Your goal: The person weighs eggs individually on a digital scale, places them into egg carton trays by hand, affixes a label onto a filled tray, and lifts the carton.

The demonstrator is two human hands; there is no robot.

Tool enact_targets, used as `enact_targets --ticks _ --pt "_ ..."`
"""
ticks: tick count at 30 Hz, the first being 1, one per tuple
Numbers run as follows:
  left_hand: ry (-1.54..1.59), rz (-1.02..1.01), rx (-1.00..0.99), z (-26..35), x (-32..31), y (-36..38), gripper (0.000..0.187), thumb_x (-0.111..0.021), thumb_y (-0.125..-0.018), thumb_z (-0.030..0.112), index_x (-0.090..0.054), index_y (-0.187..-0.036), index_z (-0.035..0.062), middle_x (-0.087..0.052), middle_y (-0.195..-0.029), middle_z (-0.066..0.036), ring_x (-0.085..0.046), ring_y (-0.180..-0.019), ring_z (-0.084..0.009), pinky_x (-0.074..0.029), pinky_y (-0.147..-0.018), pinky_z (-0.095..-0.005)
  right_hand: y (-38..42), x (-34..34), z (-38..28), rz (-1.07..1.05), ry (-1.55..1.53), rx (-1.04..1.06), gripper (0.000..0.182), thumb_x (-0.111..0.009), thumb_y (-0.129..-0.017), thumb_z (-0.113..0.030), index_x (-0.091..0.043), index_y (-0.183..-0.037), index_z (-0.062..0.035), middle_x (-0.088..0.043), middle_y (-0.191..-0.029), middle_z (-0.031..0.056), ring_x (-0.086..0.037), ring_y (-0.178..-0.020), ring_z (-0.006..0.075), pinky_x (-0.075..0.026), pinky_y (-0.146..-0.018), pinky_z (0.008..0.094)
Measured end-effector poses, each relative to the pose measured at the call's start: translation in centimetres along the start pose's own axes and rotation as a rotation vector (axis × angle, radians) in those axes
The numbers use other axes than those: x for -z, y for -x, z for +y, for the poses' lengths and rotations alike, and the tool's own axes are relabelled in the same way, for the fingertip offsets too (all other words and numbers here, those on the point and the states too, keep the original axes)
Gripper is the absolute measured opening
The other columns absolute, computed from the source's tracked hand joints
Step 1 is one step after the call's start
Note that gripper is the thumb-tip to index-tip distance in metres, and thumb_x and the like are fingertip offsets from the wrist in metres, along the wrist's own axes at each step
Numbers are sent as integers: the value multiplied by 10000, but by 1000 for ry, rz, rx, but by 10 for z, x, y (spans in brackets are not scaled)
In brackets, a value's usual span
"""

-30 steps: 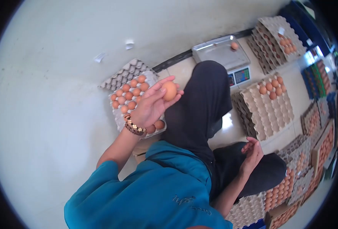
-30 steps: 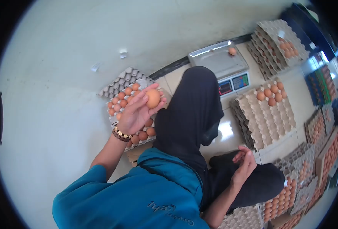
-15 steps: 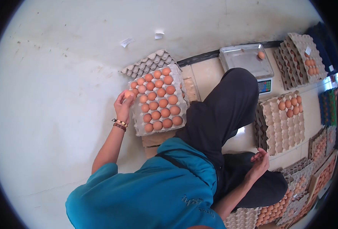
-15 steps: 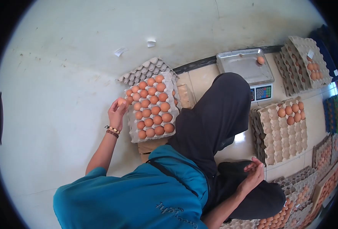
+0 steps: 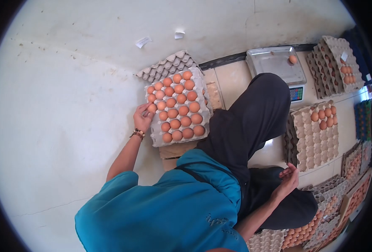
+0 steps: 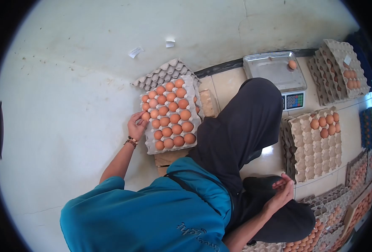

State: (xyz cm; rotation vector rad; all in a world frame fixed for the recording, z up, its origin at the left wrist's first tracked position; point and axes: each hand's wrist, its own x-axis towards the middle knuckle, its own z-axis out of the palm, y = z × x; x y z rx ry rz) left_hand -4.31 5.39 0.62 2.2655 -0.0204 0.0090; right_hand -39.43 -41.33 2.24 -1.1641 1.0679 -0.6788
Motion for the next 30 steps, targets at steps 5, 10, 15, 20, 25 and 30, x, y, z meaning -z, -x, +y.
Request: enact_targets --ticks 5,10,15,20,25,30 --pt "-120 -87 2 6 15 -3 342 -721 -832 67 -697 -1173 82 -610 -1158 -84 -621 -1074 -194 -552 -895 -314 1 -4 3 31 42 -19 428 -439 -1037 -352 -649 -1026 22 -533 -732 7 -518 -654 93 -400 -605 235" --pt "-358 136 -336 22 10 -5 446 -795 -768 239 -680 -1167 76 -582 -1125 -99 -585 -968 -194 -506 -748 -320 3 -7 -14 60 82 -6 314 -534 -1001 -248 -662 -962 36 -553 -687 17 -535 -619 86 -418 -570 224" --pt "-335 90 -475 126 -33 -30 99 -688 -886 109 -700 -943 29 -616 -802 -53 -547 -629 -120 -438 -538 -280 4 -23 -12 276 45 61 68 -678 -900 -44 -652 -926 14 -570 -686 3 -506 -571 54 -436 -564 168" --pt "-312 -118 -775 239 -138 -90 284 -613 -949 174 -632 -727 -2 -572 -613 -77 -512 -574 -134 -359 -514 -328 8 -12 -15 148 99 -117 63 -674 -904 -46 -638 -884 2 -601 -631 2 -519 -483 56 -438 -481 192" --pt "-381 -355 -1252 329 -317 -122 165 -656 -863 207 -732 -936 80 -635 -1122 -101 -514 -1114 -284 -350 -969 -443 -3 -16 -24 161 62 -132 200 -632 -877 31 -625 -1076 8 -668 -778 69 -617 -620 94 -500 -579 228" --pt "-297 -764 -1380 349 -489 -146 473 -663 -820 159 -573 -1279 87 -569 -1280 -150 -499 -1191 -353 -373 -1046 -442 -17 -22 -15 131 188 -127 450 -607 -805 100 -552 -1241 3 -660 -994 120 -642 -789 123 -522 -711 252"
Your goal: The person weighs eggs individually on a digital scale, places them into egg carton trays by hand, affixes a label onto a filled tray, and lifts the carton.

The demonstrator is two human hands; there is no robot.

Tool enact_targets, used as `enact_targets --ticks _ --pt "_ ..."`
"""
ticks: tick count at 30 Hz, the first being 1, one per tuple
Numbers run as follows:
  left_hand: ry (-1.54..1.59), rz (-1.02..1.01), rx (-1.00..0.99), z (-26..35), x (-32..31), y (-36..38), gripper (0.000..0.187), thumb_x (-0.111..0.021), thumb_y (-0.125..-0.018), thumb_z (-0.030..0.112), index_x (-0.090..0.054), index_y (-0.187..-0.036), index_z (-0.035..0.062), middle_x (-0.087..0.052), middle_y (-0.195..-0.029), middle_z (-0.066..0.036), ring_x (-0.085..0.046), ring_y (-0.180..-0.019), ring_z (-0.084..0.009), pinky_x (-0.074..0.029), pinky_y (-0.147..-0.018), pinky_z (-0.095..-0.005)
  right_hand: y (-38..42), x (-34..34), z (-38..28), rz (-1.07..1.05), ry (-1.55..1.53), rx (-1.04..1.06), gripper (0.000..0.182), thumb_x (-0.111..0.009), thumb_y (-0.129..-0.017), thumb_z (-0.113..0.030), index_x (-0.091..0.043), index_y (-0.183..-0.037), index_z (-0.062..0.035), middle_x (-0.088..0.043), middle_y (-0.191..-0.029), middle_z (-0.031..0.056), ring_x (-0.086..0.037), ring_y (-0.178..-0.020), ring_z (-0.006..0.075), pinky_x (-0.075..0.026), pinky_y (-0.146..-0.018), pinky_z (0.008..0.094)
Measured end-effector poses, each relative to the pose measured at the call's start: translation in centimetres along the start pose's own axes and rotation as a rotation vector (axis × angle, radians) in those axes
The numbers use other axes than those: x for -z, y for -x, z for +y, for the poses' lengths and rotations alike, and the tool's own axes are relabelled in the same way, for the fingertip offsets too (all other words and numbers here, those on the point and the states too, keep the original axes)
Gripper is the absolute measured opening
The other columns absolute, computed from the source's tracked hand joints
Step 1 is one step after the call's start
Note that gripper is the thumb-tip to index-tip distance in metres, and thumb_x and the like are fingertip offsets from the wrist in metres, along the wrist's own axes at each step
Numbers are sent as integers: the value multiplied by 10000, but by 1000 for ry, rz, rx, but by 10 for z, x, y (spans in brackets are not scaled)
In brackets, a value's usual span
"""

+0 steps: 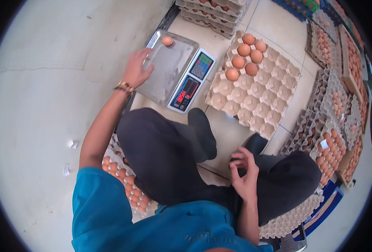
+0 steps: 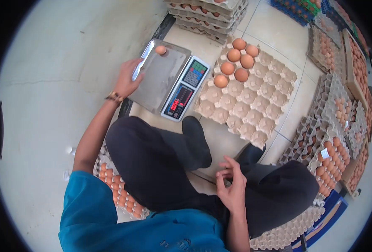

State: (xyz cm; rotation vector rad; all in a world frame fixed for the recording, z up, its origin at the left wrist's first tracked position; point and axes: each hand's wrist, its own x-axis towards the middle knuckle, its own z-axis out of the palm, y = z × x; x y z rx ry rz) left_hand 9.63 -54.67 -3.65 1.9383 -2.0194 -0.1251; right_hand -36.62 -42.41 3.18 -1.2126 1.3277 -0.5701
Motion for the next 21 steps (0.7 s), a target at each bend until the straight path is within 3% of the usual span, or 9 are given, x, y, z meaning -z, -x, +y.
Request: enact_targets --ticks 4,7,10,11,14,15,18,21 --pt "-2 -59 35 -48 -76 -63 540 -654 -784 79 -532 -1309 96 -547 -1301 -163 -491 -1211 -380 -405 -1049 -441 -10 0 7 19 69 -27 388 -616 -816 80 -577 -1196 12 -667 -948 104 -641 -766 121 -532 -709 262" --pt "-95 -146 146 -63 -108 -93 547 -652 -772 46 -541 -1302 123 -566 -1273 -180 -545 -1161 -383 -444 -1024 -449 -16 0 10 49 106 -54 346 -620 -824 64 -592 -1166 19 -668 -923 100 -641 -755 122 -535 -705 262" --pt "-55 -248 131 -76 -127 -106 540 -645 -773 38 -546 -1293 149 -587 -1251 -185 -606 -1066 -388 -485 -977 -447 -19 0 7 67 108 -78 319 -624 -828 54 -601 -1145 24 -668 -910 99 -642 -750 124 -537 -701 264" --pt "-46 -194 131 -77 -132 -105 504 -653 -776 45 -566 -1261 154 -622 -1199 -174 -632 -1023 -385 -507 -949 -430 -20 0 9 69 99 -78 314 -627 -828 53 -603 -1140 25 -668 -906 100 -642 -750 124 -536 -700 264" --pt "42 -220 319 -74 -130 -109 481 -674 -778 69 -582 -1240 170 -630 -1178 -170 -618 -1060 -385 -508 -945 -420 -25 0 6 70 104 -47 299 -634 -829 49 -608 -1126 31 -666 -891 105 -643 -746 129 -534 -693 265" --pt "101 -266 466 -72 -128 -112 358 -658 -851 110 -601 -1205 109 -658 -1135 -167 -638 -1062 -352 -531 -938 -383 -24 1 6 67 111 -41 294 -636 -830 48 -609 -1122 34 -666 -885 106 -644 -743 131 -533 -691 265" --pt "1220 -342 771 -69 -100 -108 356 -614 -932 175 -550 -1245 17 -618 -1213 -197 -658 -1043 -303 -551 -935 -347 -20 3 5 60 62 -7 287 -645 -833 41 -612 -1118 36 -669 -871 113 -649 -734 143 -531 -691 269" --pt "1705 -463 776 -1 -26 -107 455 -563 -982 207 -441 -1337 -50 -542 -1293 -237 -659 -1025 -266 -555 -942 -326 -14 5 2 53 44 79 290 -653 -835 32 -616 -1122 34 -678 -871 118 -658 -727 154 -531 -692 272"
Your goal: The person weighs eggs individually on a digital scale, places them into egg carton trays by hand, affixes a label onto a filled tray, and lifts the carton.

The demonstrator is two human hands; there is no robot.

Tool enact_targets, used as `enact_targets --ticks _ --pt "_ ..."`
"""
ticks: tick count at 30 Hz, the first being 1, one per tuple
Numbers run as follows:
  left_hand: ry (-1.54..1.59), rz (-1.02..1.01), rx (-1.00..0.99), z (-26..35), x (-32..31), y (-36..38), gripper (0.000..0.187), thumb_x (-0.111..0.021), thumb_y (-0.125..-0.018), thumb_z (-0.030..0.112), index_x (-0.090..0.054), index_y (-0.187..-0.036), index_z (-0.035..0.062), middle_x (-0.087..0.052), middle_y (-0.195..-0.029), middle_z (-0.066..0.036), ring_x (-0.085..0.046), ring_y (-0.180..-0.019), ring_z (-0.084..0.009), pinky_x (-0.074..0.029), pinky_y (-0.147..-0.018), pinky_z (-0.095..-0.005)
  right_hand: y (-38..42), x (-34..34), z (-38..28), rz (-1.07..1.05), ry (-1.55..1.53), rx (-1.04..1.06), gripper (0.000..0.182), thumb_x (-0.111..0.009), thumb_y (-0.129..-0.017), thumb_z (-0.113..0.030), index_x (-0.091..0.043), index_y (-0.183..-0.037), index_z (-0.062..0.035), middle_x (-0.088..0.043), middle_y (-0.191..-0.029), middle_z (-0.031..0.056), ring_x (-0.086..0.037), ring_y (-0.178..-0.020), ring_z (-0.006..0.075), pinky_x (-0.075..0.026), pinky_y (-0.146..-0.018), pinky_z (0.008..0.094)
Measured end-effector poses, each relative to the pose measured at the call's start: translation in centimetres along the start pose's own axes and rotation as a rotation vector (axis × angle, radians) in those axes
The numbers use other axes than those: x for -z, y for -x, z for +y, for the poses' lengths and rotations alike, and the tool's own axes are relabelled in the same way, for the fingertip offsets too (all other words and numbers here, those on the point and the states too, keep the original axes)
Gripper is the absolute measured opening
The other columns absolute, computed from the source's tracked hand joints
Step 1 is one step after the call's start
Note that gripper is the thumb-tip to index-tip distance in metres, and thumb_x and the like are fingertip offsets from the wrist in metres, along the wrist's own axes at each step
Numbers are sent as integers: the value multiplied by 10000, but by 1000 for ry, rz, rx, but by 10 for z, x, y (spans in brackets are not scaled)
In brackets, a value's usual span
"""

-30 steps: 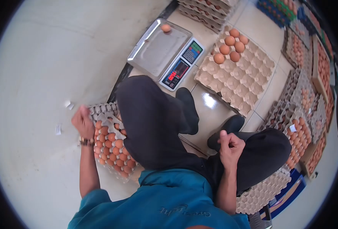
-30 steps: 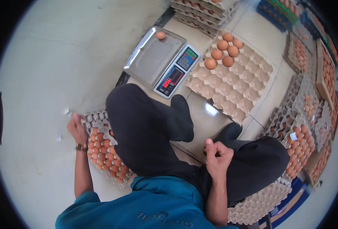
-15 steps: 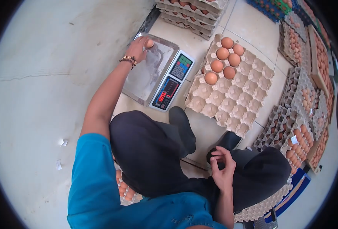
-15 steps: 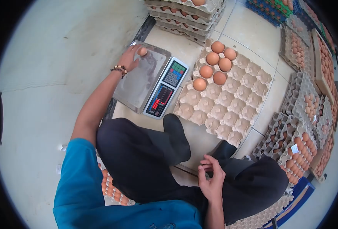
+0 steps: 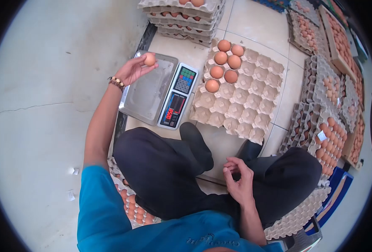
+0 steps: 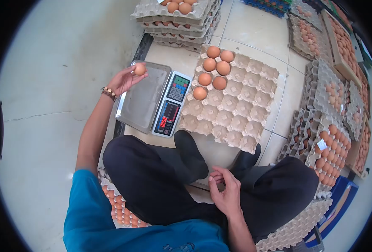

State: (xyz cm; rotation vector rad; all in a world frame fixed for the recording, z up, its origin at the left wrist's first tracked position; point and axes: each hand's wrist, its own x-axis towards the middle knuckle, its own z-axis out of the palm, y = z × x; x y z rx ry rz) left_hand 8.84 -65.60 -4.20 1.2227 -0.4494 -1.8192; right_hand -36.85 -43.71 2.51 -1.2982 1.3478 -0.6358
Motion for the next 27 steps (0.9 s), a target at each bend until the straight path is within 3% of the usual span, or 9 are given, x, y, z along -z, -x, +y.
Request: enact_targets --ticks 4,8,11,12,15,20,23,26,27 --pt "11 -496 99 31 -77 56 540 -572 -967 164 -353 -1434 5 -444 -1376 -263 -612 -1132 -318 -538 -977 -350 13 3 -2 18 -86 105 275 -653 -847 8 -621 -1120 33 -686 -859 115 -665 -728 156 -531 -687 272" --pt "-346 -555 -15 40 -163 102 585 -652 -895 97 -398 -1420 53 -476 -1375 -212 -605 -1142 -307 -483 -1042 -403 24 8 -7 36 -163 162 255 -651 -860 -14 -624 -1109 37 -687 -835 108 -665 -732 146 -529 -683 265" --pt "-498 -534 -84 22 -212 113 564 -671 -877 72 -438 -1391 51 -522 -1338 -175 -605 -1143 -273 -477 -1047 -402 35 15 -9 59 -211 194 247 -651 -861 -21 -625 -1100 38 -687 -823 101 -662 -730 138 -528 -680 261" --pt "-541 -467 -90 7 -222 110 555 -718 -850 81 -486 -1354 58 -568 -1293 -132 -611 -1129 -227 -493 -1015 -363 37 17 -10 64 -228 211 245 -652 -861 -22 -626 -1097 38 -687 -821 99 -661 -729 135 -527 -678 260" --pt "-835 -364 -296 -47 -249 86 489 -731 -841 80 -549 -1295 64 -590 -1270 -90 -613 -1118 -196 -514 -958 -327 44 23 -8 96 -277 216 234 -649 -860 -23 -630 -1086 35 -687 -814 88 -658 -723 129 -526 -675 259" --pt "-1348 65 -538 -134 -256 27 443 -746 -780 86 -626 -1206 63 -613 -1220 -128 -639 -1053 -256 -543 -849 -311 58 35 -11 144 -380 232 215 -647 -863 -27 -638 -1069 32 -688 -807 75 -658 -728 122 -525 -681 255" --pt "-1509 58 -936 -162 -225 -17 440 -709 -751 72 -642 -1185 56 -618 -1193 -174 -643 -1033 -295 -537 -864 -335 82 64 -25 188 -422 310 215 -643 -860 -6 -641 -1072 31 -684 -835 80 -661 -752 125 -521 -705 253" --pt "-1639 35 -806 -164 -224 -19 390 -642 -776 49 -669 -1165 48 -598 -1205 -170 -625 -1071 -314 -521 -903 -364 127 110 -33 304 -428 434 230 -619 -852 36 -635 -1081 44 -683 -877 111 -663 -785 144 -516 -737 255" --pt "-1684 4 -861 -165 -220 -18 386 -635 -778 29 -666 -1163 32 -602 -1193 -162 -624 -1060 -306 -520 -905 -358 145 124 -29 416 -371 421 228 -627 -842 39 -643 -1069 35 -680 -880 106 -663 -786 142 -520 -726 256"
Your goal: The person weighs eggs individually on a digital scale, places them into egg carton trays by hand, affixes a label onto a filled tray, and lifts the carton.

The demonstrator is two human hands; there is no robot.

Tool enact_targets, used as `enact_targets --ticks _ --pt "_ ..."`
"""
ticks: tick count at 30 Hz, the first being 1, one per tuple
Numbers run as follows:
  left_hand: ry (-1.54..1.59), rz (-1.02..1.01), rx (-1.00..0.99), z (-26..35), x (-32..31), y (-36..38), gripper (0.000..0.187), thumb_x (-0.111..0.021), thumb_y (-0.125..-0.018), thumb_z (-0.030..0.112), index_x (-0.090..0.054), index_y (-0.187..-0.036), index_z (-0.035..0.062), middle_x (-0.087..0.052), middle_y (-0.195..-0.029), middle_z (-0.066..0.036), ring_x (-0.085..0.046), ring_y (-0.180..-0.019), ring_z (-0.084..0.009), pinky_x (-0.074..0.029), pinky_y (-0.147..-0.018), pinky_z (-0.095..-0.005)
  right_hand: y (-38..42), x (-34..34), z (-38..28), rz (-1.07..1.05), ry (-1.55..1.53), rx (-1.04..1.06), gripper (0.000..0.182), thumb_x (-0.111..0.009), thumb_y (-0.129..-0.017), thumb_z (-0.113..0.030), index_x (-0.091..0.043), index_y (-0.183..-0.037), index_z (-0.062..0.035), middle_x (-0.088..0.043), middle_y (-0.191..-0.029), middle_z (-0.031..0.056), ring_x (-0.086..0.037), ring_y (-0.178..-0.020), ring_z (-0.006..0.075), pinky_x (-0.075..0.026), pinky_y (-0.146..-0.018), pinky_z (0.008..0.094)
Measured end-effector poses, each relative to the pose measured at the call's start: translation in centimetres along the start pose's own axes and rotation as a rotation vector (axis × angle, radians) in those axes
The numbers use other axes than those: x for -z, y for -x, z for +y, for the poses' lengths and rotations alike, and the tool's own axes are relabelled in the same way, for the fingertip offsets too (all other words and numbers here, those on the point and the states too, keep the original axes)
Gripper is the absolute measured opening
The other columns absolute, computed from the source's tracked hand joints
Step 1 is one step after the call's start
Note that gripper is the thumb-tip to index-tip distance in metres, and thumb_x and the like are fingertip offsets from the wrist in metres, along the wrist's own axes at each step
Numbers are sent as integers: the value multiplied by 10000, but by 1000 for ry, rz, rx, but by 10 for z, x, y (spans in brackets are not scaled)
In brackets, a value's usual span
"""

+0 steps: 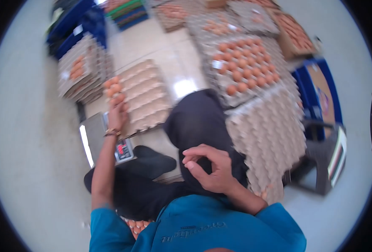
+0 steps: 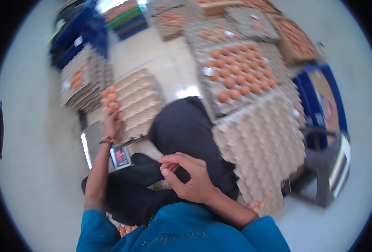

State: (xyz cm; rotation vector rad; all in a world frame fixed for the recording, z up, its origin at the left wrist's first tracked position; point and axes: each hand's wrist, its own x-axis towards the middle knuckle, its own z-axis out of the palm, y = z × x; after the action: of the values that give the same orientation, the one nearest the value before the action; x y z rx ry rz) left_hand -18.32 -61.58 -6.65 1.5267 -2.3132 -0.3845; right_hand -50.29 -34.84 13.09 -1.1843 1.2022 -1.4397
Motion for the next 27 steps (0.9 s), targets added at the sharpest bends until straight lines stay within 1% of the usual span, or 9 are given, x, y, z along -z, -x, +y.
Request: enact_targets --ticks 4,5,7,10,11,15,17,23,27 --pt "11 -84 8 19 17 0 427 -680 -787 87 -640 -1209 33 -610 -1215 -168 -607 -1111 -307 -483 -961 -364 36 71 -16 387 418 44 217 -635 -805 60 -658 -1017 16 -661 -908 113 -659 -782 158 -526 -683 247" --pt "27 -118 42 27 23 3 418 -684 -793 92 -639 -1205 33 -604 -1220 -170 -598 -1124 -313 -479 -967 -370 48 89 -14 533 499 -24 237 -639 -802 40 -647 -1038 13 -643 -969 130 -655 -869 205 -524 -731 268" --pt "-21 -62 -42 26 26 12 411 -685 -803 107 -638 -1205 36 -600 -1214 -173 -596 -1120 -327 -478 -964 -389 76 130 -11 678 833 -153 394 -730 -783 -104 -607 -1145 -11 -566 -1167 179 -580 -1085 297 -494 -890 367" --pt "21 -41 -25 48 44 26 414 -686 -812 131 -634 -1212 42 -595 -1200 -174 -597 -1100 -337 -479 -953 -408 110 162 -11 667 1240 -350 695 -820 -705 -296 -518 -1279 -46 -443 -1324 216 -437 -1260 369 -386 -1038 458" --pt "55 -45 -1 55 51 29 417 -687 -814 140 -632 -1216 45 -594 -1194 -174 -598 -1092 -338 -480 -948 -413 121 172 -4 629 1227 -487 984 -858 -604 -463 -408 -1385 -67 -348 -1400 242 -348 -1323 416 -308 -1089 519" --pt "-6 81 -139 42 62 53 402 -681 -805 96 -625 -1198 31 -579 -1171 -150 -609 -1010 -295 -511 -870 -379 132 172 5 506 1372 -676 1145 -859 -535 -535 -334 -1449 -88 -362 -1392 249 -338 -1333 423 -295 -1088 544" --pt "91 72 -40 39 66 60 399 -681 -808 98 -625 -1198 32 -576 -1175 -148 -608 -1004 -289 -512 -859 -375 124 170 3 410 1357 -788 1196 -858 -506 -556 -313 -1469 -102 -367 -1387 244 -335 -1332 419 -287 -1089 551" --pt "200 86 80 21 55 73 426 -691 -815 83 -608 -1231 37 -549 -1218 -132 -595 -933 -243 -508 -817 -338 122 170 17 510 1327 -710 1126 -860 -505 -519 -393 -1438 -94 -455 -1274 184 -441 -1212 369 -346 -1044 514" --pt "255 112 79 12 50 75 420 -680 -829 73 -604 -1240 43 -546 -1219 -122 -596 -901 -213 -505 -800 -329 133 176 -1 613 1177 -520 1051 -871 -515 -452 -452 -1397 -63 -509 -1172 164 -502 -1124 337 -405 -991 433"
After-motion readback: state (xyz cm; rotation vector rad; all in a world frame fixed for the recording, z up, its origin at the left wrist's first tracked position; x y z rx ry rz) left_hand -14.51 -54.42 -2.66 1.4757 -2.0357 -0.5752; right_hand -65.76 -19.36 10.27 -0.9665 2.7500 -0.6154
